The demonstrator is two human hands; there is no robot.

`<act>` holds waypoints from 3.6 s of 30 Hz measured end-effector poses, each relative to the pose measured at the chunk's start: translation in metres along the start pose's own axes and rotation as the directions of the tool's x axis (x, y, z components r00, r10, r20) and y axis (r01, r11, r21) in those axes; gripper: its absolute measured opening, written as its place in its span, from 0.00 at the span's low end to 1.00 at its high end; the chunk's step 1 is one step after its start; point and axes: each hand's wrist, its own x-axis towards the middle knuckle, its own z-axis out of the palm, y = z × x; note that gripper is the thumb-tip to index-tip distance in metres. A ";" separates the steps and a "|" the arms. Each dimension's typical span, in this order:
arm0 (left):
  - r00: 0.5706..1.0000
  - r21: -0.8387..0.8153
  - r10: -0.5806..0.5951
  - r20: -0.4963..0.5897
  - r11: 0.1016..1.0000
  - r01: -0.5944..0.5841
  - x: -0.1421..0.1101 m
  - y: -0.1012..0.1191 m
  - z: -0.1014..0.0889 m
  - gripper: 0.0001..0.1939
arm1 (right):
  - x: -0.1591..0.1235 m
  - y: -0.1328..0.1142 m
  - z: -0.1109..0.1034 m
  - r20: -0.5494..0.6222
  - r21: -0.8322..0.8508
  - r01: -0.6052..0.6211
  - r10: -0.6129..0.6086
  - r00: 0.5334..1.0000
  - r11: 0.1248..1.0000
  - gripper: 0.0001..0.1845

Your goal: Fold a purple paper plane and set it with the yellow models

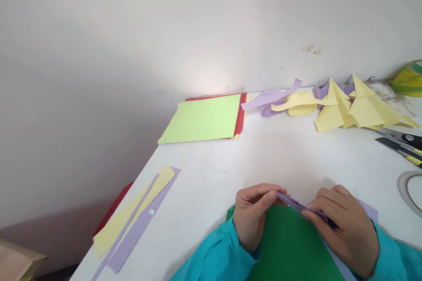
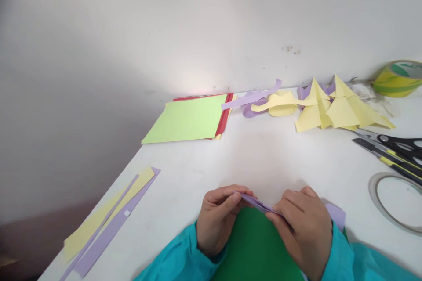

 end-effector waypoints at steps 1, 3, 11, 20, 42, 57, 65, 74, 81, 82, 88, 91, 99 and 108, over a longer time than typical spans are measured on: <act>1.000 0.007 0.000 -0.008 1.000 0.000 0.000 0.001 0.000 0.06 | 0.000 0.000 0.000 0.007 0.004 -0.010 0.010 1.000 1.000 0.13; 1.000 0.011 0.008 -0.019 1.000 -0.008 0.000 0.001 0.001 0.06 | -0.001 -0.001 0.001 0.021 0.019 -0.035 0.035 0.999 0.999 0.14; 0.975 0.019 -0.083 0.206 0.997 0.081 -0.011 -0.012 0.012 0.09 | 0.001 -0.011 0.003 0.058 0.244 -0.270 0.263 0.963 0.932 0.13; 0.965 -0.097 -0.224 0.133 0.966 0.238 -0.019 -0.009 0.024 0.10 | 0.001 -0.028 0.003 0.086 0.314 -0.441 0.437 0.895 0.841 0.11; 0.983 -0.039 -0.161 0.092 0.986 0.165 -0.009 -0.001 0.018 0.08 | 0.014 -0.016 -0.009 0.591 0.270 -0.697 0.457 0.664 0.664 0.17; 0.995 -0.056 -0.096 0.011 0.994 0.097 -0.003 0.005 0.013 0.08 | 0.016 -0.018 -0.011 0.664 0.191 -0.763 0.491 0.564 0.618 0.17; 0.995 -0.066 -0.095 -0.023 0.993 0.093 0.000 0.006 0.012 0.08 | 0.014 -0.015 -0.010 0.699 0.157 -0.797 0.504 0.507 0.584 0.18; 0.843 -0.016 -0.424 0.330 0.891 0.454 -0.009 0.007 0.011 0.09 | 0.031 0.002 -0.023 0.447 0.567 -0.594 0.392 0.804 0.571 0.17; 0.789 0.022 -0.487 0.375 0.856 0.517 -0.013 -0.001 0.017 0.06 | 0.029 0.013 -0.013 0.477 0.702 -0.601 0.374 0.795 0.383 0.11; 0.785 0.031 -0.491 0.377 0.854 0.519 -0.013 -0.002 0.017 0.06 | 0.029 0.014 -0.013 0.470 0.714 -0.595 0.376 0.798 0.369 0.10; 0.760 0.080 -0.541 0.359 0.829 0.553 -0.012 -0.001 0.017 0.06 | 0.030 0.019 -0.014 0.458 0.727 -0.584 0.380 0.804 0.360 0.10; 0.745 0.095 -0.571 0.345 0.811 0.577 -0.012 0.001 0.017 0.06 | 0.029 0.022 -0.014 0.463 0.712 -0.598 0.394 0.794 0.368 0.11; 0.729 0.114 -0.593 0.343 0.796 0.595 -0.010 0.001 0.016 0.05 | 0.028 0.026 -0.012 0.467 0.711 -0.599 0.390 0.794 0.368 0.13; 0.737 0.141 -0.587 0.333 0.804 0.577 -0.011 0.001 0.017 0.05 | 0.030 0.027 -0.014 0.476 0.698 -0.615 0.406 0.781 0.366 0.14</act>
